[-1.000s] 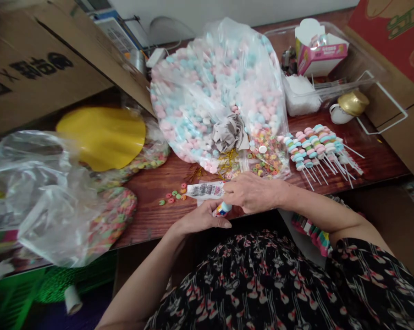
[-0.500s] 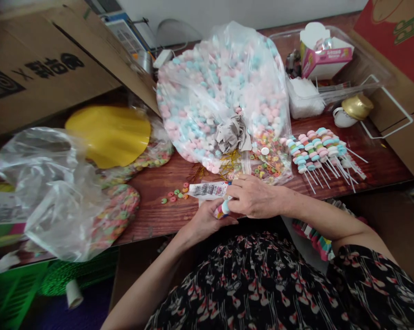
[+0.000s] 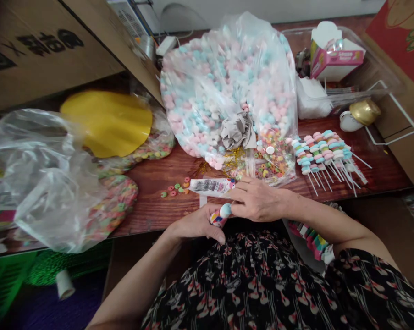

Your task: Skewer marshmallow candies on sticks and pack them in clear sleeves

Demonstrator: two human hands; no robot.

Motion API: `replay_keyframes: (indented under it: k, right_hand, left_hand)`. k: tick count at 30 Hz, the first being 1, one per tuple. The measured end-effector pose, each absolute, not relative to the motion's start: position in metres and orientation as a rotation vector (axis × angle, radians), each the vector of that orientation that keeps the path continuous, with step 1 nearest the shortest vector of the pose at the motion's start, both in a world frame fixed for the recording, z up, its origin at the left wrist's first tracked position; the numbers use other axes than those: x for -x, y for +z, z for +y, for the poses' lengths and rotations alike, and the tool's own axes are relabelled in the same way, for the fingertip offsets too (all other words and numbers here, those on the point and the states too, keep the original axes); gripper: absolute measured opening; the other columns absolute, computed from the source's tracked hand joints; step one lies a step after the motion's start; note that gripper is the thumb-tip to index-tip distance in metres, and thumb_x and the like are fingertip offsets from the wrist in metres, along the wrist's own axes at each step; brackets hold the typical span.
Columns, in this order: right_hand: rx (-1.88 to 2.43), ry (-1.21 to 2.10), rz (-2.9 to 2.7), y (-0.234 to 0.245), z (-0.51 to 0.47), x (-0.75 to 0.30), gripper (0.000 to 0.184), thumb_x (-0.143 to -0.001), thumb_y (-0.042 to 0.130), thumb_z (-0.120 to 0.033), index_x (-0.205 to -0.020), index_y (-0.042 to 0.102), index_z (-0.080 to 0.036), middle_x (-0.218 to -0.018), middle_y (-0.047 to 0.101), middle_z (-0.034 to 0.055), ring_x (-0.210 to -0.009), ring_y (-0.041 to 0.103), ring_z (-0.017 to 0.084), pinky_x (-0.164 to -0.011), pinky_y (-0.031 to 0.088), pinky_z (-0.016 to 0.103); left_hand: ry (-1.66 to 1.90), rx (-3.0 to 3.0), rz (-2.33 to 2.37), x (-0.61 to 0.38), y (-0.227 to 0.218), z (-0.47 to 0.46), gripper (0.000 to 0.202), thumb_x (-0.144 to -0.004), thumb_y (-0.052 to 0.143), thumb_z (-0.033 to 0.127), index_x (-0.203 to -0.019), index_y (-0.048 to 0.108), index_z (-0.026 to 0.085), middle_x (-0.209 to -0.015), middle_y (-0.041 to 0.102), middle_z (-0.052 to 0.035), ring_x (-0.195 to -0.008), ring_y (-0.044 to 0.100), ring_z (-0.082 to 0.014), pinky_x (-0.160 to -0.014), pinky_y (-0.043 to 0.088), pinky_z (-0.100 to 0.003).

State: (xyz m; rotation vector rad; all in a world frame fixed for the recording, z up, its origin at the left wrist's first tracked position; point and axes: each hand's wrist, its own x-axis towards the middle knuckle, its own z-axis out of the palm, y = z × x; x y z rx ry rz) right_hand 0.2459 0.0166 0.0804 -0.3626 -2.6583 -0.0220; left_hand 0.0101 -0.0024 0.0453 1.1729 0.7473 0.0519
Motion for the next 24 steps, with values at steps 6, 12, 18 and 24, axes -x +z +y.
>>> replay_keyframes:
  k: [6, 12, 18, 24]
  right_hand:
    - [0.283, -0.085, -2.719, 0.086, 0.014, -0.238, 0.017, -0.092, 0.048, -0.016, -0.079, 0.059, -0.015, -0.078, 0.055, 0.0041, -0.074, 0.043, 0.015, -0.07, 0.029, 0.032]
    - [0.213, -0.062, -2.697, 0.075, 0.008, -0.221, 0.021, -0.092, 0.049, -0.017, -0.073, 0.059, -0.016, -0.075, 0.055, 0.0037, -0.073, 0.044, 0.015, -0.071, 0.031, 0.033]
    - [0.495, 0.051, -2.551, 0.063, 0.023, -0.214, 0.019, -0.091, 0.047, -0.02, -0.077, 0.06, -0.016, -0.077, 0.057, 0.0037, -0.073, 0.045, 0.015, -0.069, 0.032, 0.032]
    - [0.673, 0.502, -2.452, 0.078, 0.045, -0.235, 0.018, -0.09, 0.044, -0.009, -0.089, 0.062, -0.014, -0.087, 0.059, 0.006, -0.077, 0.05, 0.013, -0.066, 0.038, 0.025]
  left_hand:
    - [0.093, -1.101, 0.752, -0.014, 0.041, 0.001, 0.046, -0.051, 0.088, 0.035, -0.065, 0.047, 0.018, -0.051, 0.043, 0.0105, -0.041, 0.035, -0.0045, -0.038, 0.03, -0.019]
    - [0.19, -1.214, 0.718, -0.022, 0.037, 0.003, 0.039, -0.053, 0.087, 0.031, -0.078, 0.063, 0.013, -0.066, 0.057, 0.0055, -0.059, 0.048, -0.0082, -0.055, 0.043, -0.02]
    - [0.451, -1.231, 0.826, -0.026, 0.041, 0.002, 0.04, -0.058, 0.086, 0.034, -0.088, 0.067, 0.013, -0.079, 0.062, 0.0014, -0.076, 0.053, -0.0121, -0.071, 0.045, -0.024]
    - [0.516, -0.927, 0.895, -0.011, 0.047, 0.004, 0.049, -0.076, 0.069, 0.054, -0.104, 0.065, 0.014, -0.07, 0.057, 0.0011, -0.05, 0.042, -0.0042, -0.047, 0.033, -0.018]
